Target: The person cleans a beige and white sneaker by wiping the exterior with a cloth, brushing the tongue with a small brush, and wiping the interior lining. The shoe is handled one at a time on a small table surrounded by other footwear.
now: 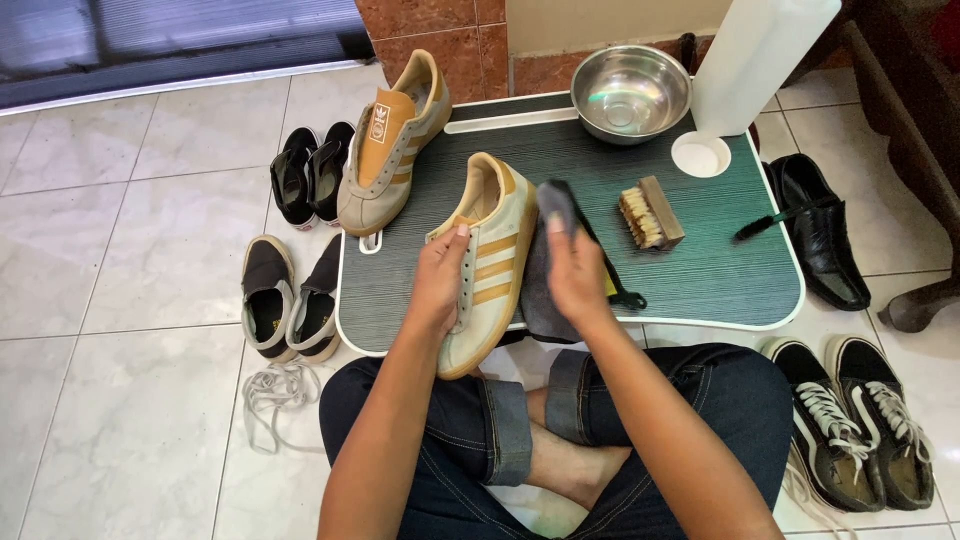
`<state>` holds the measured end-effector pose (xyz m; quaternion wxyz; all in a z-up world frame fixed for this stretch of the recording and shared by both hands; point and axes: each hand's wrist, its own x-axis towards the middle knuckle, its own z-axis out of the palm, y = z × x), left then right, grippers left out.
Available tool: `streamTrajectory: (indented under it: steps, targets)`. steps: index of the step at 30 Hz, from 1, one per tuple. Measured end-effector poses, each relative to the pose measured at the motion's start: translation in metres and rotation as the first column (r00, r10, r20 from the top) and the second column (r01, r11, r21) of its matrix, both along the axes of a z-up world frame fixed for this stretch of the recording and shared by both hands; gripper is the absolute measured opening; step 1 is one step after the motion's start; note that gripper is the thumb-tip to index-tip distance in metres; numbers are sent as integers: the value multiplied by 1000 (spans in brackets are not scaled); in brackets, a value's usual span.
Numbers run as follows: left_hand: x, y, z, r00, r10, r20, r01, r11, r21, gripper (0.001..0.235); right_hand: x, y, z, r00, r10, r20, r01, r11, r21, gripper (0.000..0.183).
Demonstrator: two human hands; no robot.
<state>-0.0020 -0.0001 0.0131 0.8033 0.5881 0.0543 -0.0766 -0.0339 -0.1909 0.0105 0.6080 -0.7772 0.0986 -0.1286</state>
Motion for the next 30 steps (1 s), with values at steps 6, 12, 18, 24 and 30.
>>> streamTrajectory:
  steps: [6, 12, 18, 24, 30]
  targets:
    - [3, -2, -6, 999, -19, 37, 18, 999, 34, 35, -21, 30, 24, 914, 268, 304, -208, 954, -213, 43]
    - [-9, -13, 6, 996, -11, 85, 3, 995, 96, 32, -31, 36, 5, 866, 264, 424, -165, 952, -256, 42]
    - [5, -8, -28, 995, 18, 96, -31, 992, 125, 29, -48, 45, -22, 753, 470, 461, -279, 862, -424, 41]
    - [-8, -6, 17, 1000, 14, -4, -14, 999, 38, 35, -27, 33, 59, 883, -349, -314, 455, 801, 389, 105]
    - [2, 0, -14, 1000, -19, -13, 19, 999, 41, 35, 81, -30, -33, 998, 19, 61, -16, 999, -39, 56]
